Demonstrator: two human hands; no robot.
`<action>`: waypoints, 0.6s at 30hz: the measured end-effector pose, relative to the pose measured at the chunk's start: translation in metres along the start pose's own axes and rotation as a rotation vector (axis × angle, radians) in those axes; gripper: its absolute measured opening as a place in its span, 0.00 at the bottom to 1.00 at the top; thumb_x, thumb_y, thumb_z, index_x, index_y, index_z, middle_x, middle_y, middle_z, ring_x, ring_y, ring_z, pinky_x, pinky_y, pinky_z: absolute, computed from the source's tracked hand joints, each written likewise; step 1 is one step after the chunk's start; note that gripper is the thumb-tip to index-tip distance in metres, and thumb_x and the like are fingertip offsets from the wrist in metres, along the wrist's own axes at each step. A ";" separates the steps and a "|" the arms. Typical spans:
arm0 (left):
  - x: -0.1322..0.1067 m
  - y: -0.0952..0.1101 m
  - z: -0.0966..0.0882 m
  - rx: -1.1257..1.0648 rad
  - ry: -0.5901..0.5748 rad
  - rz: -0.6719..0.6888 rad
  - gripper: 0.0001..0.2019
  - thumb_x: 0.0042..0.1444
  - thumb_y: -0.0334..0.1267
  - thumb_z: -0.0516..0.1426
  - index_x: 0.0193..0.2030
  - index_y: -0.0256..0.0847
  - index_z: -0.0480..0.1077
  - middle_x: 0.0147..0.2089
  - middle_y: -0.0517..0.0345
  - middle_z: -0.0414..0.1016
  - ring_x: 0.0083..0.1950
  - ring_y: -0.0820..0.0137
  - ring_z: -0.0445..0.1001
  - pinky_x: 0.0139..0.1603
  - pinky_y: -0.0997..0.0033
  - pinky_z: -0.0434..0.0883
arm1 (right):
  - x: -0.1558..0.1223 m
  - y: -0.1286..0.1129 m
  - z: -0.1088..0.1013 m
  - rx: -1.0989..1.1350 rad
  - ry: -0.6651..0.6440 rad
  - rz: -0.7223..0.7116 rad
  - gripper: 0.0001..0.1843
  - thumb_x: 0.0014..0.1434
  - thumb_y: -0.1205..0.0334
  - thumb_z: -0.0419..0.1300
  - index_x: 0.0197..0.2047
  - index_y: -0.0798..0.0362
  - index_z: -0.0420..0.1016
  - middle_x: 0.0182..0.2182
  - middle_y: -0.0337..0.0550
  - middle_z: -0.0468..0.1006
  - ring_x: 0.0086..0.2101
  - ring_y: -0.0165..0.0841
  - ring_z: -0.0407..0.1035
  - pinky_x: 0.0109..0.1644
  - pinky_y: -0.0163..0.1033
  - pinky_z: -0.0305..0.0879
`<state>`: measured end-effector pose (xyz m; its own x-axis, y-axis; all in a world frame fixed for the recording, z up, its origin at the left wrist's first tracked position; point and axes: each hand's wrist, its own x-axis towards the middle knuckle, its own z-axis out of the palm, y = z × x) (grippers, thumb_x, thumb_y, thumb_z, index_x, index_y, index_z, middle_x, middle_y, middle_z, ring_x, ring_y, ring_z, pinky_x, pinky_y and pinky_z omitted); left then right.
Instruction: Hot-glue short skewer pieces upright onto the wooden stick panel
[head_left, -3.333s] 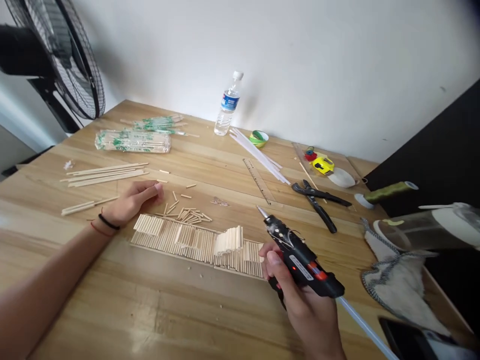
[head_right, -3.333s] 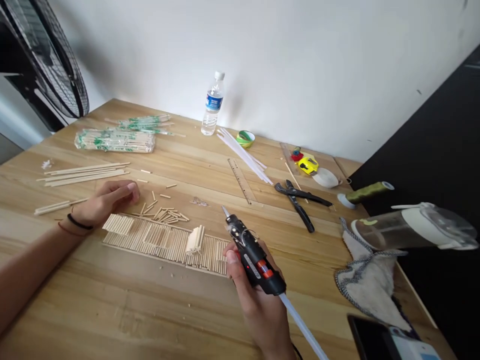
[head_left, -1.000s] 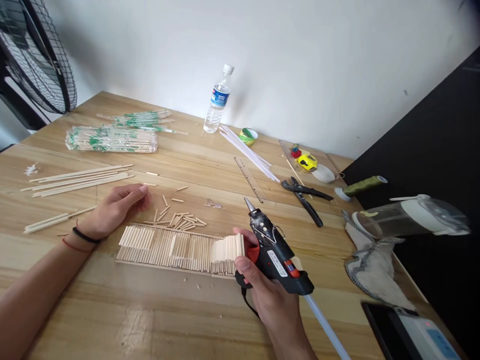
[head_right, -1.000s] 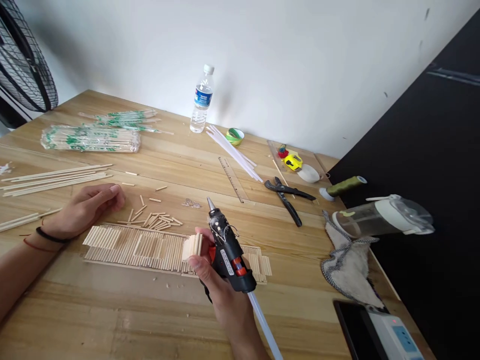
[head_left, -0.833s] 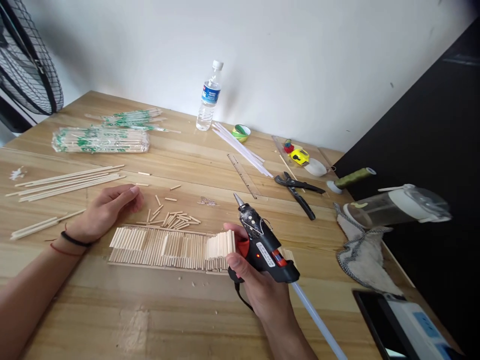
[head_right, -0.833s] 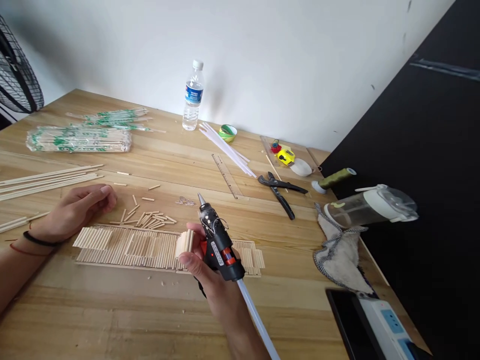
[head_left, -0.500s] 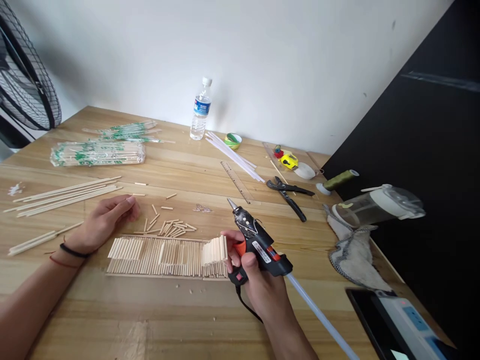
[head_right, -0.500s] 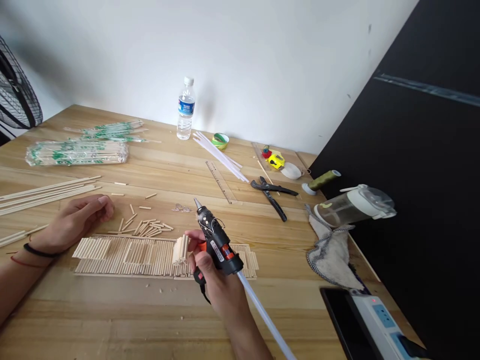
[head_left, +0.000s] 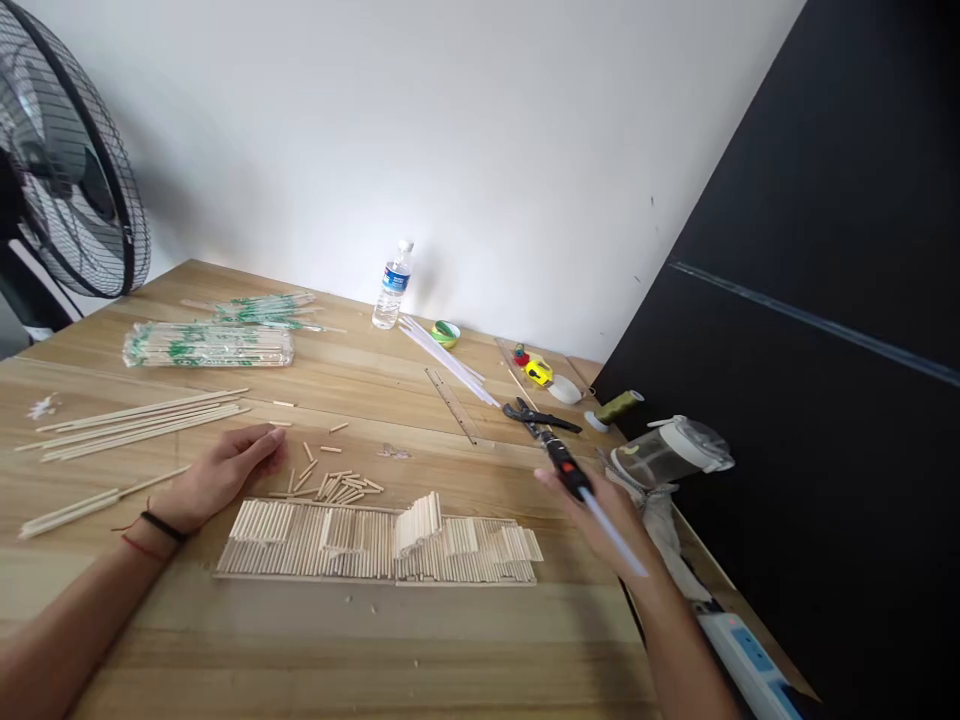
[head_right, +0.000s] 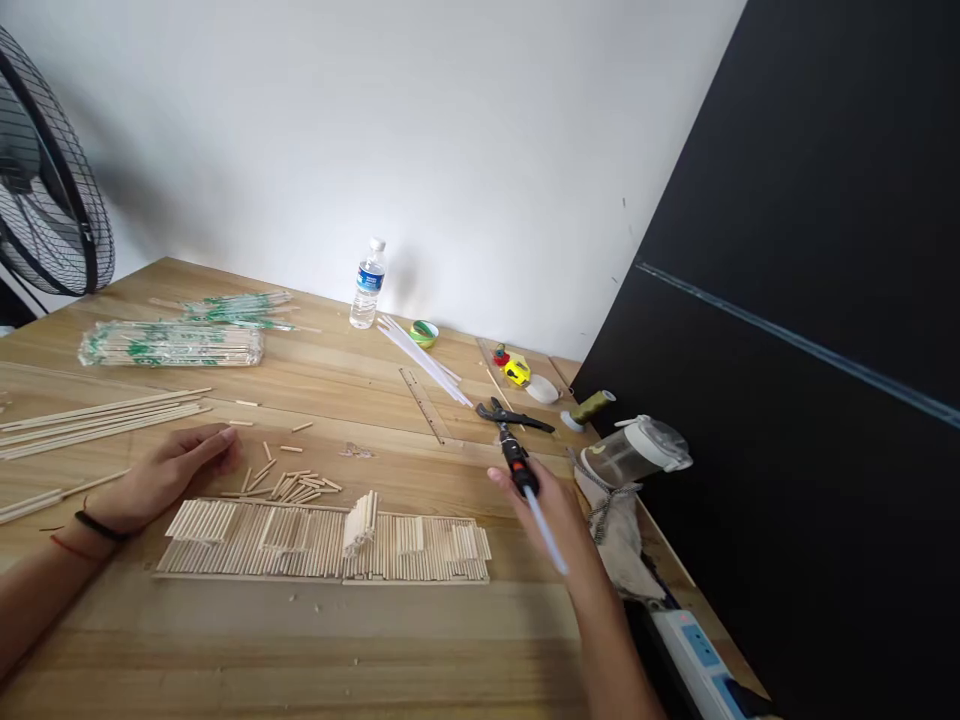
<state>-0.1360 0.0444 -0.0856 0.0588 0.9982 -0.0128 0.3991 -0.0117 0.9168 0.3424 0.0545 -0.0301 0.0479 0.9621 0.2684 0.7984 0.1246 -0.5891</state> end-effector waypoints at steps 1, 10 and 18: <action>0.000 0.001 0.000 -0.004 0.002 -0.004 0.30 0.64 0.66 0.52 0.25 0.42 0.70 0.24 0.62 0.66 0.27 0.69 0.62 0.29 0.71 0.63 | 0.010 0.011 0.001 -0.049 -0.025 0.022 0.23 0.55 0.38 0.70 0.27 0.48 0.72 0.21 0.41 0.74 0.24 0.38 0.68 0.29 0.41 0.63; -0.002 0.007 0.002 0.001 0.010 0.026 0.32 0.61 0.70 0.51 0.24 0.43 0.69 0.24 0.62 0.65 0.27 0.69 0.61 0.28 0.70 0.63 | 0.050 0.051 0.023 -0.212 -0.152 0.116 0.14 0.71 0.54 0.63 0.52 0.54 0.77 0.48 0.45 0.80 0.43 0.36 0.77 0.49 0.47 0.77; -0.002 0.008 0.003 0.016 0.004 0.036 0.31 0.62 0.69 0.51 0.24 0.43 0.69 0.23 0.62 0.65 0.27 0.68 0.62 0.28 0.70 0.63 | 0.022 -0.011 0.004 0.096 0.013 -0.058 0.20 0.62 0.40 0.63 0.39 0.50 0.78 0.42 0.49 0.81 0.44 0.45 0.76 0.54 0.52 0.72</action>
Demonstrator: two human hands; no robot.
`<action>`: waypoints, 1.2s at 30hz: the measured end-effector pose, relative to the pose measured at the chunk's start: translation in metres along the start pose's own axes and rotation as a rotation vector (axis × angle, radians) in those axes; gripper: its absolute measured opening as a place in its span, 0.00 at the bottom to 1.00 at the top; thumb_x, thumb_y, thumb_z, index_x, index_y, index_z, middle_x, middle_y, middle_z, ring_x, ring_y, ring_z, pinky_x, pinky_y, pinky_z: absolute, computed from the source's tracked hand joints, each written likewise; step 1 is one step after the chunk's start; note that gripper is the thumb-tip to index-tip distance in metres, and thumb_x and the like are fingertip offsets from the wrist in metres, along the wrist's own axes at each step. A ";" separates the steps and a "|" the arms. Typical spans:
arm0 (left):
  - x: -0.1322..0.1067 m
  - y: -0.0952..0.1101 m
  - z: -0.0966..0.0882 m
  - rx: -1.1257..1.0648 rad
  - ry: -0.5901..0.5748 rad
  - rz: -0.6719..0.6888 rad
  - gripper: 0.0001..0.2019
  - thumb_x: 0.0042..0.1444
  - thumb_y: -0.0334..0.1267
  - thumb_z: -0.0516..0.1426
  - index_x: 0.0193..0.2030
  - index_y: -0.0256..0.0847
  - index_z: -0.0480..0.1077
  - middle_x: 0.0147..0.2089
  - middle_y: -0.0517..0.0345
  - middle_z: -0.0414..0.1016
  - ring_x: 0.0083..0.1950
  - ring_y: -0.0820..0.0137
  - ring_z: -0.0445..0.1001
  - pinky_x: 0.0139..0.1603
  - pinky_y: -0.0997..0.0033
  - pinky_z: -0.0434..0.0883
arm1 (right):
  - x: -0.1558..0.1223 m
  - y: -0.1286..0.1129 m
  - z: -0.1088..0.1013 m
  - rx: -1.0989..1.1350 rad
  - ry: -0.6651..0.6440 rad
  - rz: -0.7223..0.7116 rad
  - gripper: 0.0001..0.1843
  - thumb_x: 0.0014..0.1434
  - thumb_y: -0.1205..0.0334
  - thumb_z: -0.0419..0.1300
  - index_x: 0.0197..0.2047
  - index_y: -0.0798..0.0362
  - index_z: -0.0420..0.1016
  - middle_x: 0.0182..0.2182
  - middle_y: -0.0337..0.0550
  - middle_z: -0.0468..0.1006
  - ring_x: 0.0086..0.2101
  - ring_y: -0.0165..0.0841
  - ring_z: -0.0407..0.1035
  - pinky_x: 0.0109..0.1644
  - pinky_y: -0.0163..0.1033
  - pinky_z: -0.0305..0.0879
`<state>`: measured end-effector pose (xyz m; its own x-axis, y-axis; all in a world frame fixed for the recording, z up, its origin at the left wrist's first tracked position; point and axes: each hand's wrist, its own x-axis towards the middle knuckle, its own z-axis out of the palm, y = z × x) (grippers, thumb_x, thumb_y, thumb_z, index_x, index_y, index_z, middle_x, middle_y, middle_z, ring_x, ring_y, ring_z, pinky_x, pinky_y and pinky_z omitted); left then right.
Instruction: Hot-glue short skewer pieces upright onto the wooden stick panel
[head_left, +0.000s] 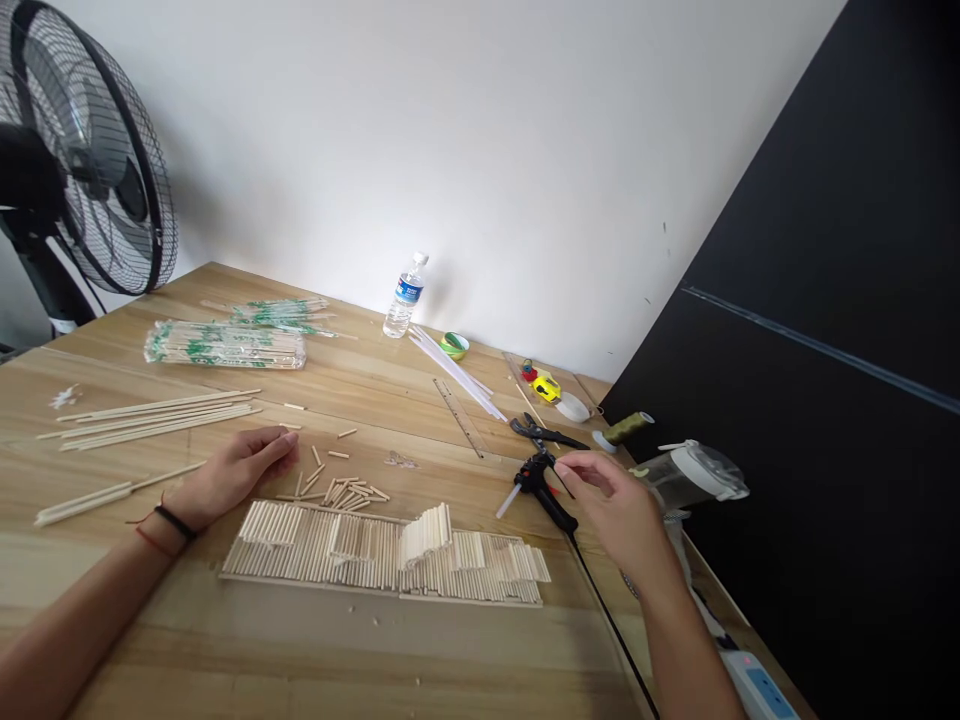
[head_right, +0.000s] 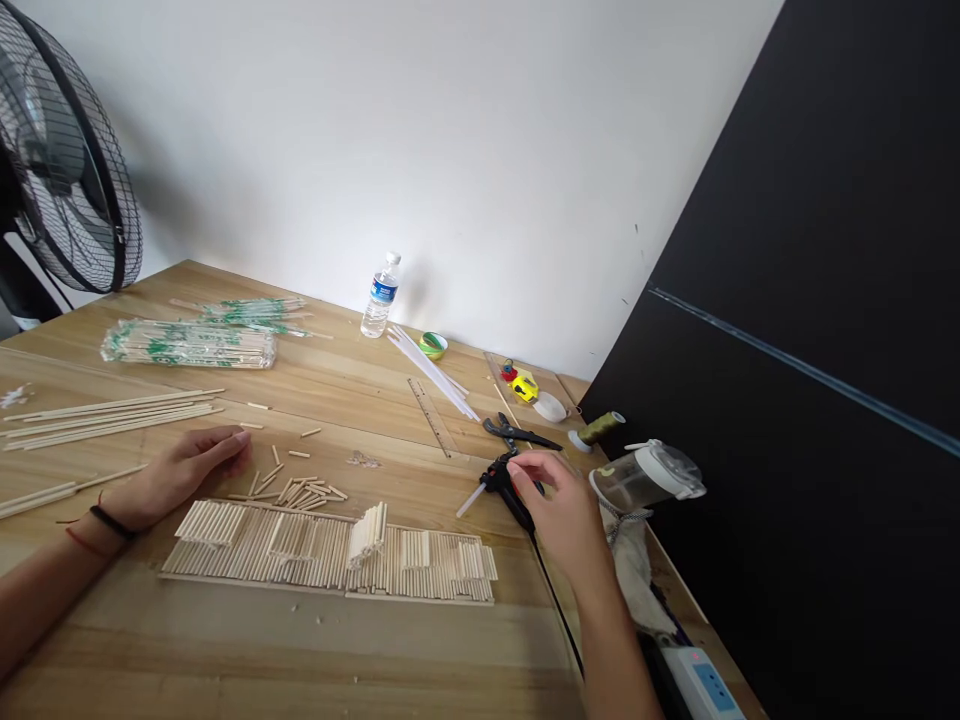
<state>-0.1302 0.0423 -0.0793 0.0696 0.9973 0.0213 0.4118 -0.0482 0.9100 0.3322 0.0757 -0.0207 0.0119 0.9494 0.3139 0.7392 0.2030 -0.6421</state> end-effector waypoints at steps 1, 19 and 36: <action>0.000 0.000 0.000 0.000 -0.001 0.002 0.31 0.62 0.68 0.51 0.24 0.43 0.69 0.23 0.62 0.65 0.26 0.69 0.62 0.27 0.70 0.63 | -0.009 -0.017 0.005 0.055 -0.011 -0.026 0.19 0.64 0.41 0.62 0.40 0.49 0.78 0.42 0.47 0.81 0.44 0.43 0.76 0.53 0.50 0.73; 0.001 -0.008 -0.003 0.043 -0.016 -0.072 0.29 0.65 0.64 0.52 0.25 0.41 0.69 0.24 0.63 0.62 0.26 0.71 0.58 0.27 0.70 0.60 | -0.074 -0.078 0.082 0.803 -0.036 -0.031 0.14 0.65 0.54 0.68 0.30 0.50 0.75 0.28 0.37 0.72 0.30 0.32 0.68 0.34 0.36 0.65; 0.001 0.006 -0.001 0.088 -0.002 -0.074 0.29 0.64 0.64 0.52 0.24 0.41 0.69 0.23 0.61 0.64 0.26 0.71 0.60 0.27 0.69 0.60 | -0.090 -0.098 0.081 0.827 -0.128 -0.037 0.22 0.67 0.38 0.61 0.54 0.42 0.83 0.47 0.48 0.76 0.43 0.41 0.71 0.47 0.46 0.72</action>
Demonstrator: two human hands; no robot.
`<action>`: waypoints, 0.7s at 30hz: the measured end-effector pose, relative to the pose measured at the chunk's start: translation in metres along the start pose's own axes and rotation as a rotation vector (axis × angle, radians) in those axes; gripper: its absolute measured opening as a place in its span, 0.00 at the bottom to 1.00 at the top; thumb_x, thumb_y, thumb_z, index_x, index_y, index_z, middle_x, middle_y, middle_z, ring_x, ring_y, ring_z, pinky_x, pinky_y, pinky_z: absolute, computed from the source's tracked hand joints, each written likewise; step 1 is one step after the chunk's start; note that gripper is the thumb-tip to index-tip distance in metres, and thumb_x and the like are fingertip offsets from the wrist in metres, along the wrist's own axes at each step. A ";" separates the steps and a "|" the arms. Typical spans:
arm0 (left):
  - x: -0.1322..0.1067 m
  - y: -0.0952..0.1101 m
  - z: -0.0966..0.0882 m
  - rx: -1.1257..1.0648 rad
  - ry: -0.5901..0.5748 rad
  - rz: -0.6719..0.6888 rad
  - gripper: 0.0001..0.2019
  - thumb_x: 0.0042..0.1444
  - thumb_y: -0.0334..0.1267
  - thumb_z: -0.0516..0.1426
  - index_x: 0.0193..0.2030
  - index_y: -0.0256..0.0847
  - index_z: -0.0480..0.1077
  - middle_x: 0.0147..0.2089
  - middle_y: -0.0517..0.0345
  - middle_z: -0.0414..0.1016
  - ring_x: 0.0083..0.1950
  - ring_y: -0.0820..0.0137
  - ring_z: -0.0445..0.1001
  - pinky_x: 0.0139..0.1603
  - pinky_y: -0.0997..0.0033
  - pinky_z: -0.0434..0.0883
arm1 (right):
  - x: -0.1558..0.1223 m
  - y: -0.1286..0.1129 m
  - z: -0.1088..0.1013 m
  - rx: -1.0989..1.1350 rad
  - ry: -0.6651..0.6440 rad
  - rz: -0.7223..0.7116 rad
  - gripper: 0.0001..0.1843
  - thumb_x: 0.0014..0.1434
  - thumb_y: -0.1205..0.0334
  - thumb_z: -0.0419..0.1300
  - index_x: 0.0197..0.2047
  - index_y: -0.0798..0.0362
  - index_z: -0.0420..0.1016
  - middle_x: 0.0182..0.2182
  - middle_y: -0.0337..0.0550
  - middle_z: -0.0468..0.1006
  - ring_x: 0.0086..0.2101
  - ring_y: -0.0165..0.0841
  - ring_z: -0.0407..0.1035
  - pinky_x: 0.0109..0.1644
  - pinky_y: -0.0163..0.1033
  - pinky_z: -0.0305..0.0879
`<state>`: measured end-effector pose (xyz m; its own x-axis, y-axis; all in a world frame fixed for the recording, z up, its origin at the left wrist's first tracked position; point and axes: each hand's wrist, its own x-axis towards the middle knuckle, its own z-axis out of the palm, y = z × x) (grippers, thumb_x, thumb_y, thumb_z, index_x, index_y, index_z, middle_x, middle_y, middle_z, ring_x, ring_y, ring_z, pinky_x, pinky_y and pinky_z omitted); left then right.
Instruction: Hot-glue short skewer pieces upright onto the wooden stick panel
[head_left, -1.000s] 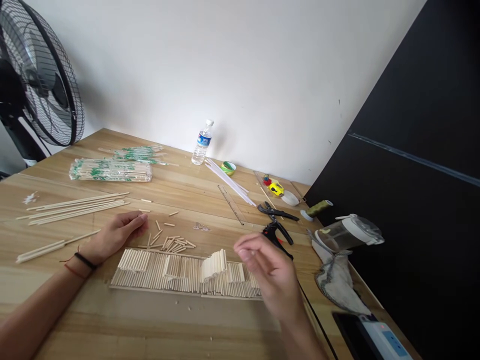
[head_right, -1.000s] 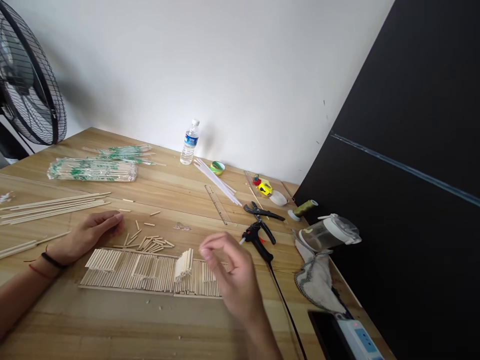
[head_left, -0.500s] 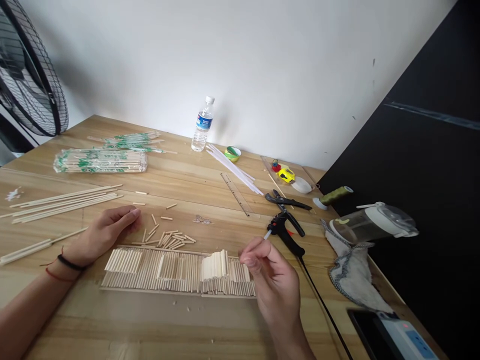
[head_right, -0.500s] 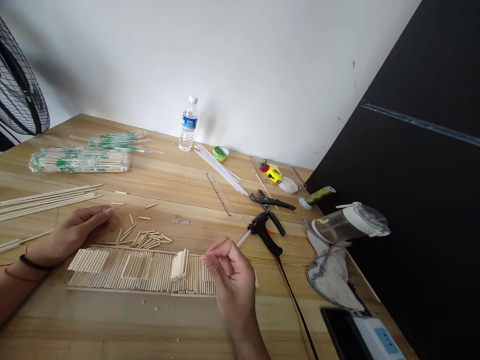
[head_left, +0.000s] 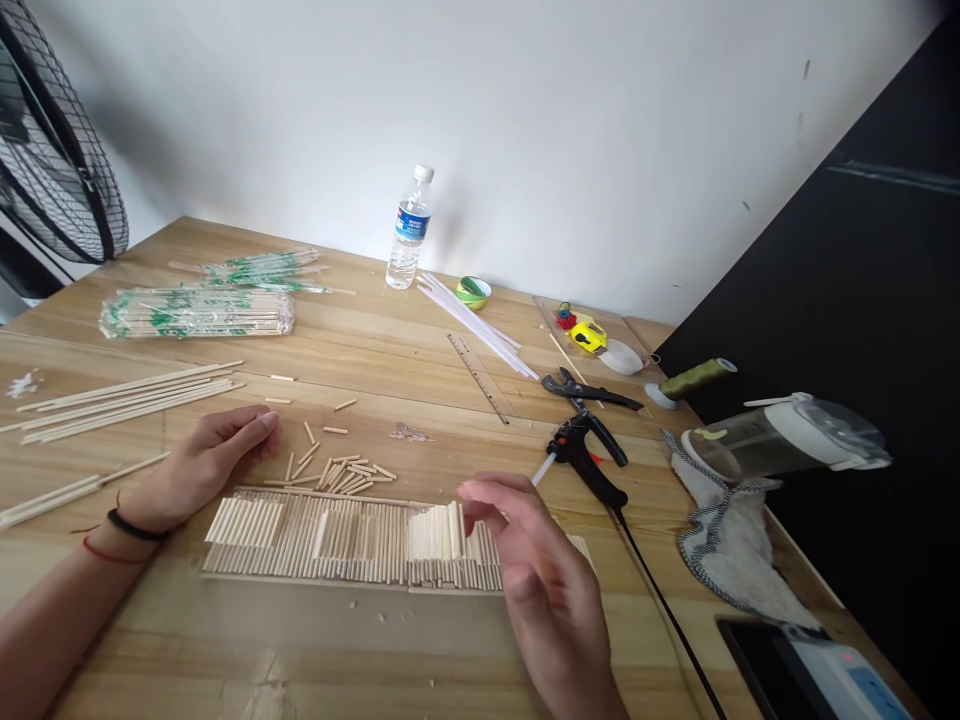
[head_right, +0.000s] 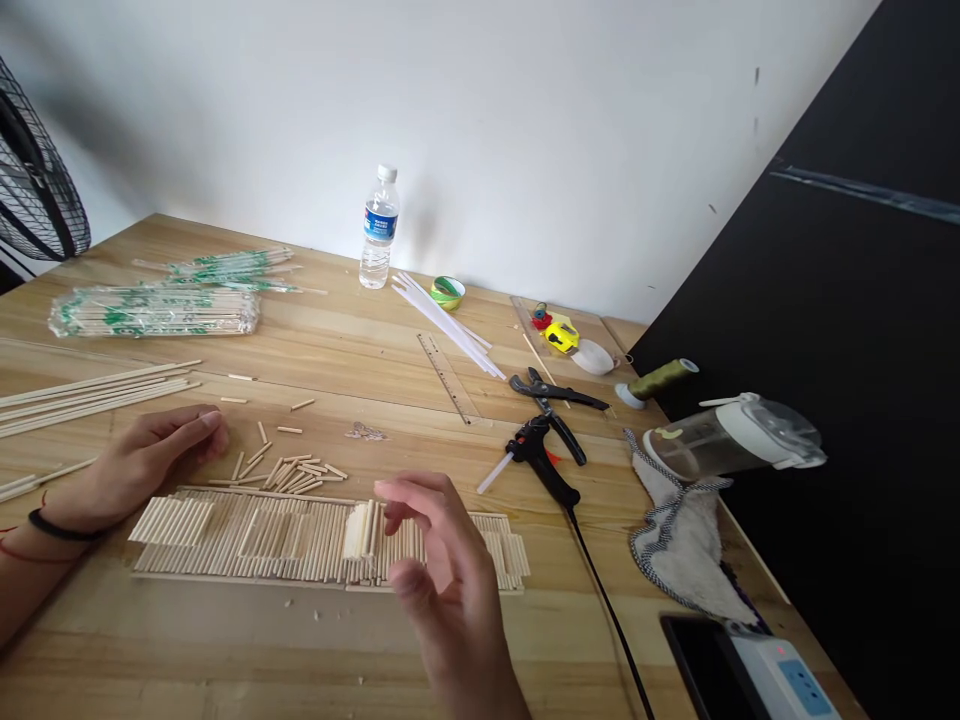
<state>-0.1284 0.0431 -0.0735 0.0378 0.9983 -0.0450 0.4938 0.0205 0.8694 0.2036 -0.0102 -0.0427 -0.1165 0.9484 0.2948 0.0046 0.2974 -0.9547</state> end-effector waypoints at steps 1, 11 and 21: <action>0.000 -0.002 0.000 -0.012 -0.003 -0.006 0.29 0.64 0.64 0.52 0.24 0.41 0.69 0.24 0.61 0.65 0.26 0.71 0.60 0.27 0.69 0.60 | 0.000 0.000 0.001 0.011 -0.033 0.000 0.24 0.65 0.36 0.63 0.55 0.42 0.82 0.49 0.49 0.76 0.45 0.42 0.71 0.49 0.47 0.72; 0.000 -0.008 -0.002 -0.025 -0.003 -0.022 0.28 0.65 0.63 0.53 0.26 0.41 0.71 0.25 0.61 0.66 0.27 0.70 0.60 0.27 0.69 0.61 | -0.001 0.004 0.000 -0.075 -0.116 0.047 0.18 0.65 0.52 0.68 0.57 0.39 0.79 0.52 0.47 0.73 0.52 0.43 0.71 0.53 0.45 0.74; 0.000 -0.007 -0.001 -0.018 -0.003 -0.025 0.28 0.65 0.62 0.53 0.26 0.41 0.71 0.23 0.61 0.64 0.25 0.71 0.58 0.24 0.70 0.57 | 0.001 0.006 0.003 -0.106 -0.130 0.033 0.14 0.67 0.55 0.66 0.55 0.38 0.79 0.49 0.42 0.74 0.50 0.38 0.71 0.52 0.41 0.72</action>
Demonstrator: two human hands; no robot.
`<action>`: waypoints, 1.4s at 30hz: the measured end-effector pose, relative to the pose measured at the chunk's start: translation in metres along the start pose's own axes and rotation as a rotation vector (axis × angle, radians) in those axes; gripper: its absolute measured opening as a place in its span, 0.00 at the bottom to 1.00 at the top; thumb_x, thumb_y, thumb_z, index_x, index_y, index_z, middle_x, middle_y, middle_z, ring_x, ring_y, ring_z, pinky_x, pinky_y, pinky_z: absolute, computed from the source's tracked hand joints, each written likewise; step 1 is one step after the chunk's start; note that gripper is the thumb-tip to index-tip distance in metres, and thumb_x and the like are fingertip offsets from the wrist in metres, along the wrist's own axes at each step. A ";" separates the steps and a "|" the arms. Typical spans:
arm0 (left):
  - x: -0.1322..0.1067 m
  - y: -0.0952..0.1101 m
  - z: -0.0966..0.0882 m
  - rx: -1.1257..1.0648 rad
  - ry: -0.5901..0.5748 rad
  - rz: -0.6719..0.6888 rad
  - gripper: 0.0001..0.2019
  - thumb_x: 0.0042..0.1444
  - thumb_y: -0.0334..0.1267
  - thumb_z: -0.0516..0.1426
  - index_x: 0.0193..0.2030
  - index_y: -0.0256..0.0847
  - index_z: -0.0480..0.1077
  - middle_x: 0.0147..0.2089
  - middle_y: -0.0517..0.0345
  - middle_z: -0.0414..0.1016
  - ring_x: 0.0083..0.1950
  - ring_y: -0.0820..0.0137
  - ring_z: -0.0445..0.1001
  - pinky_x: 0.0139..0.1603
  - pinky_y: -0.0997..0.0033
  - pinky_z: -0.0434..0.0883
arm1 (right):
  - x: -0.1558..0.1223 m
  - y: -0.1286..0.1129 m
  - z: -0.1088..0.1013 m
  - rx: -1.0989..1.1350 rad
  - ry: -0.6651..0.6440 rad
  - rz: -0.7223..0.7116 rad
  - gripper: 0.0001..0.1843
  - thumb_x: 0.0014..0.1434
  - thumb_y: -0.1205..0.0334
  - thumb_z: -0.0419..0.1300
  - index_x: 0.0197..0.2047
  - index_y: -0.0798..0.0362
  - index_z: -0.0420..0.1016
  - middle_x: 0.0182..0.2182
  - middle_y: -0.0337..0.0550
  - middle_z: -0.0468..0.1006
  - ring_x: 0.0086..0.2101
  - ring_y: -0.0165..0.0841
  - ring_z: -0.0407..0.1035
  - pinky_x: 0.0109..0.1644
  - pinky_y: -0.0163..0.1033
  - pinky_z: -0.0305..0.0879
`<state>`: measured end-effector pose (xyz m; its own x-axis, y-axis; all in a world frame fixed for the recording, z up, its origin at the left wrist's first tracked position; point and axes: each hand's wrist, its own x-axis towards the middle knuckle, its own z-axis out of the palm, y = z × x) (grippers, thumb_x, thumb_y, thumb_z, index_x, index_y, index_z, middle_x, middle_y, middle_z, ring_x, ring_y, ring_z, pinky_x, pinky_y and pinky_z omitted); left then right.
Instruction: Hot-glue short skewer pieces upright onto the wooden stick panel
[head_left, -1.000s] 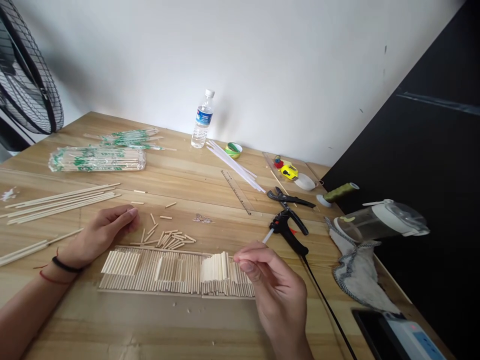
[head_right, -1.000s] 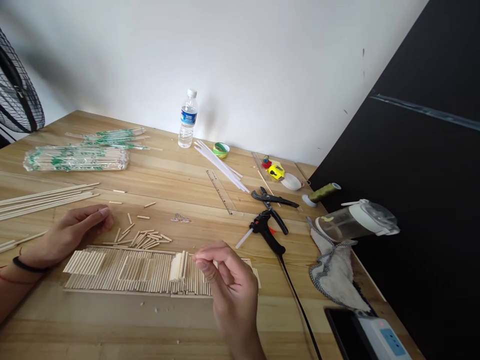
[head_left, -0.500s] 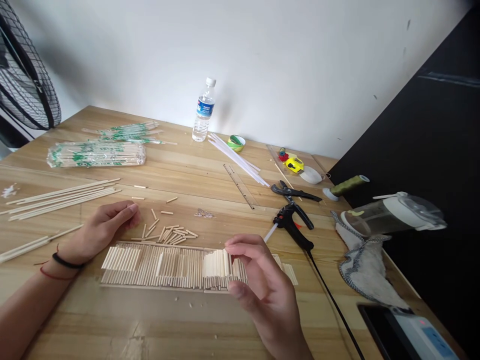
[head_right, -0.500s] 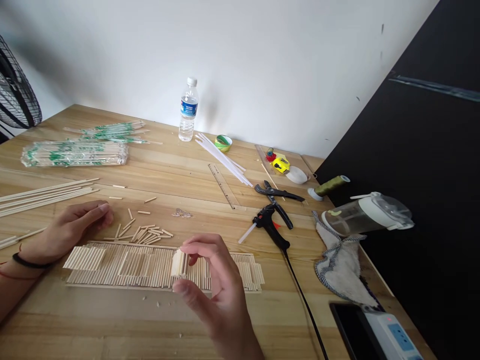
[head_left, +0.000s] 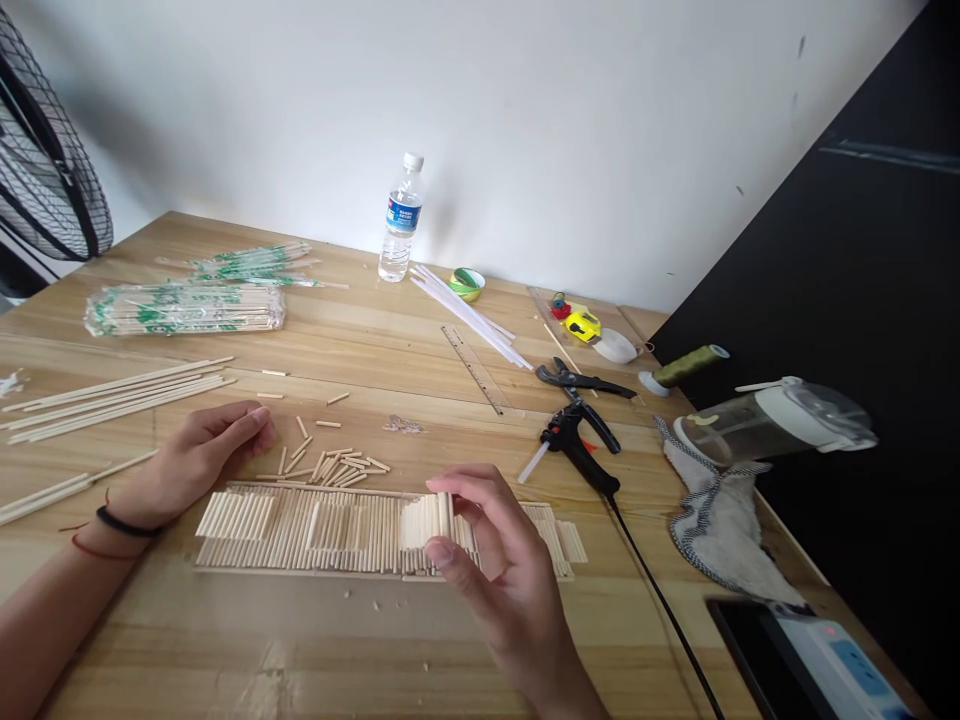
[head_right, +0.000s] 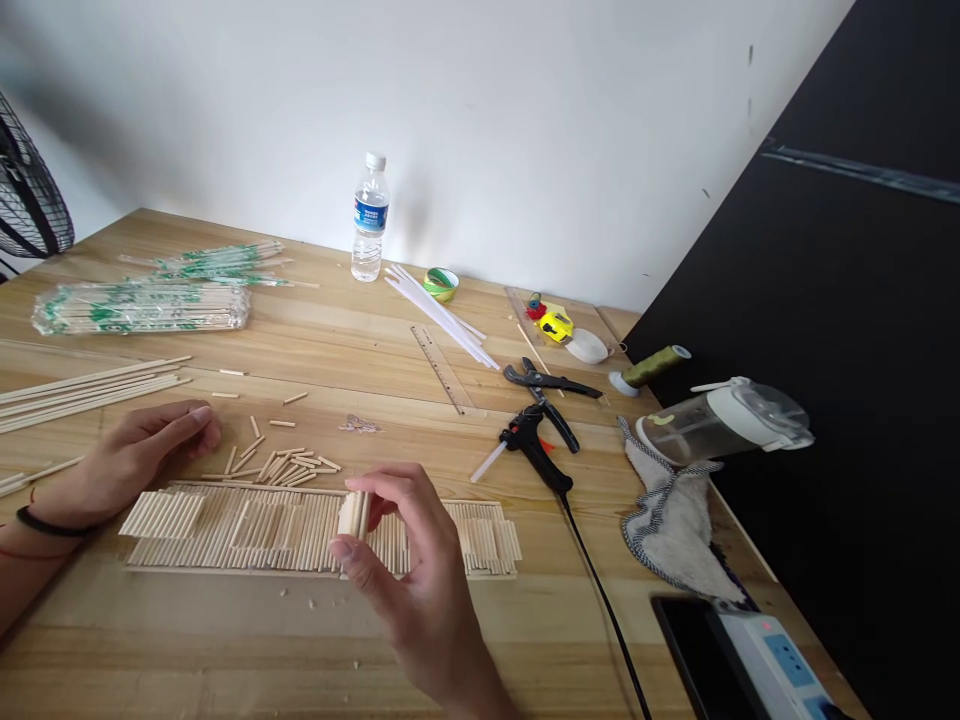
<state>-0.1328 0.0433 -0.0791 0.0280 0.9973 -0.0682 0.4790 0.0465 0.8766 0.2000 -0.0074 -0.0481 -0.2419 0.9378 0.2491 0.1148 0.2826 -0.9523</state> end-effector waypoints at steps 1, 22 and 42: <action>0.000 0.000 0.000 0.001 0.000 0.001 0.28 0.65 0.62 0.53 0.26 0.41 0.71 0.23 0.61 0.64 0.25 0.71 0.58 0.23 0.70 0.57 | 0.000 -0.001 0.000 0.002 -0.005 0.002 0.14 0.67 0.55 0.66 0.55 0.38 0.79 0.49 0.42 0.73 0.50 0.38 0.71 0.52 0.41 0.72; -0.003 -0.002 0.000 -0.046 -0.024 -0.007 0.28 0.66 0.62 0.53 0.27 0.40 0.71 0.23 0.64 0.61 0.22 0.76 0.54 0.18 0.75 0.51 | 0.001 -0.002 0.000 0.047 -0.081 0.028 0.12 0.69 0.53 0.64 0.55 0.39 0.76 0.48 0.40 0.71 0.47 0.36 0.70 0.53 0.40 0.70; -0.002 -0.001 0.002 -0.051 -0.034 -0.018 0.28 0.65 0.63 0.53 0.27 0.40 0.70 0.22 0.64 0.60 0.23 0.75 0.55 0.19 0.76 0.53 | 0.001 -0.002 0.000 0.025 -0.082 0.014 0.13 0.69 0.53 0.63 0.56 0.39 0.75 0.48 0.39 0.72 0.46 0.34 0.71 0.52 0.38 0.70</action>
<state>-0.1318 0.0415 -0.0808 0.0498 0.9938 -0.0995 0.4342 0.0682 0.8982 0.1995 -0.0073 -0.0464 -0.3183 0.9218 0.2212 0.0951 0.2632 -0.9601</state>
